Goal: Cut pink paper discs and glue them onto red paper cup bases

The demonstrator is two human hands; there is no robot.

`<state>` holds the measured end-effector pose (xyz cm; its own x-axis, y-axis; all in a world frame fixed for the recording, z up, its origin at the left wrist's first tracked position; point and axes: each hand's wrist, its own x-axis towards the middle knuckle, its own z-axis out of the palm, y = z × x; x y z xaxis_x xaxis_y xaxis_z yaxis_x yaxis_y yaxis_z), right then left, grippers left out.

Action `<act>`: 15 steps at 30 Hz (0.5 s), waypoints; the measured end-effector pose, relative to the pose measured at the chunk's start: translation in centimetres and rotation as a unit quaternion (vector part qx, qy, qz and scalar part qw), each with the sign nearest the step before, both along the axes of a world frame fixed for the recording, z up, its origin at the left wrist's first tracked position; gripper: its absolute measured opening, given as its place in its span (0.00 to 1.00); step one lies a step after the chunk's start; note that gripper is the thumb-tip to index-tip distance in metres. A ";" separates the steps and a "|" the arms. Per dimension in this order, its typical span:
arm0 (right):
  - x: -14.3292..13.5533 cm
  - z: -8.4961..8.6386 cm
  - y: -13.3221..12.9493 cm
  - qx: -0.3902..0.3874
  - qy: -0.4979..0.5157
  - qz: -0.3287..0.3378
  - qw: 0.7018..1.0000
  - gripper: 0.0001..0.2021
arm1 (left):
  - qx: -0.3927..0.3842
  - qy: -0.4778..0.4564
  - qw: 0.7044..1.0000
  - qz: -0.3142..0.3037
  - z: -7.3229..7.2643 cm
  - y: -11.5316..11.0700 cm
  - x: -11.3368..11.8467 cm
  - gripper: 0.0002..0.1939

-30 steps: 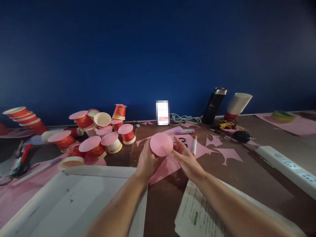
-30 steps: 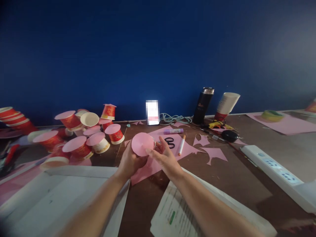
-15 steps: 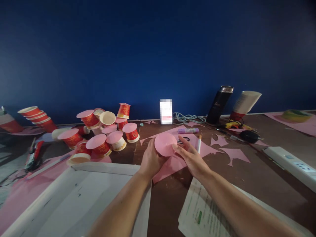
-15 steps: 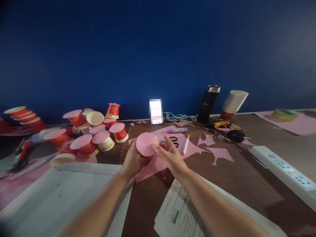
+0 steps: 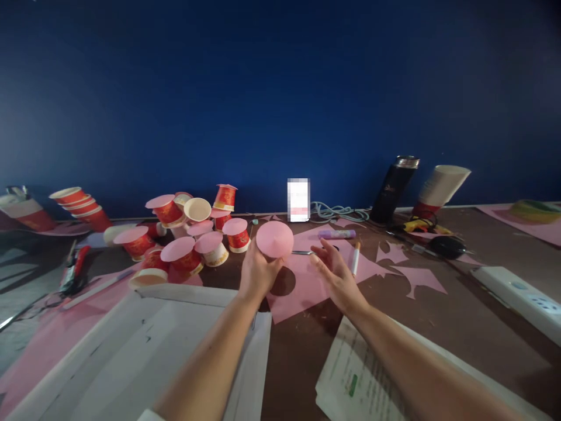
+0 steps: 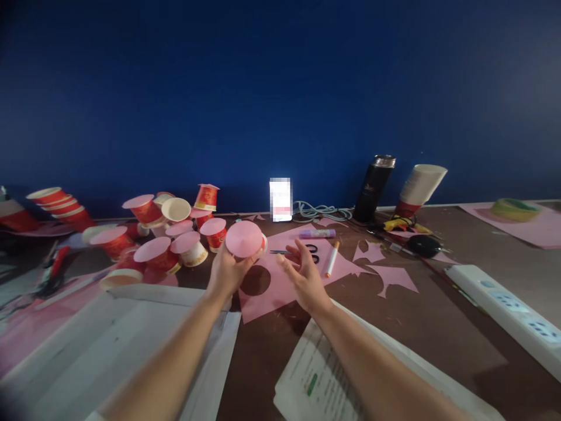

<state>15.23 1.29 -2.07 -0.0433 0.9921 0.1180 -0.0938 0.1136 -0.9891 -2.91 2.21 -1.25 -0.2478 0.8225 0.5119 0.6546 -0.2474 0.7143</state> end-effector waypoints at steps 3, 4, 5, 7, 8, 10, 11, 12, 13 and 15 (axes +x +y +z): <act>-0.2 -0.3 0.0 0.025 -0.030 -0.009 0.999 0.38 | 0.062 -0.003 0.998 0.030 1.8 0.2 -1.6 0.30; -0.2 -0.4 -0.1 0.027 -0.043 -0.008 0.999 0.36 | 0.079 0.001 0.995 0.060 2.5 0.3 -2.3 0.30; -0.2 -0.5 -0.2 0.028 -0.057 -0.006 0.998 0.34 | 0.089 0.011 0.992 0.087 3.1 0.3 -3.1 0.30; -0.2 -0.6 -0.3 0.030 -0.086 0.006 0.996 0.31 | 0.097 0.028 0.984 0.146 4.4 0.2 -4.9 0.31; -0.2 -0.7 -0.4 0.034 -0.099 0.013 0.994 0.29 | 0.102 0.031 0.981 0.162 4.9 0.1 -5.9 0.30; -0.2 -0.9 -0.4 0.045 -0.119 0.024 0.992 0.28 | 0.099 0.042 0.975 0.194 5.9 -0.2 -8.1 0.31; -0.2 -1.0 -0.4 0.050 -0.124 0.027 0.991 0.27 | 0.089 0.044 0.970 0.221 6.3 -0.4 -9.3 0.32; -0.2 -1.0 -0.5 0.055 -0.126 0.029 0.990 0.26 | 0.077 0.044 0.965 0.247 6.7 -0.6 -10.7 0.33; -0.2 -1.1 -0.5 0.059 -0.127 0.030 0.990 0.26 | 0.065 0.036 0.957 0.280 7.0 -0.9 -12.2 0.34; -0.2 -1.0 -0.5 0.062 -0.128 0.032 0.989 0.25 | 0.037 0.026 0.939 0.342 7.3 -1.7 -15.6 0.35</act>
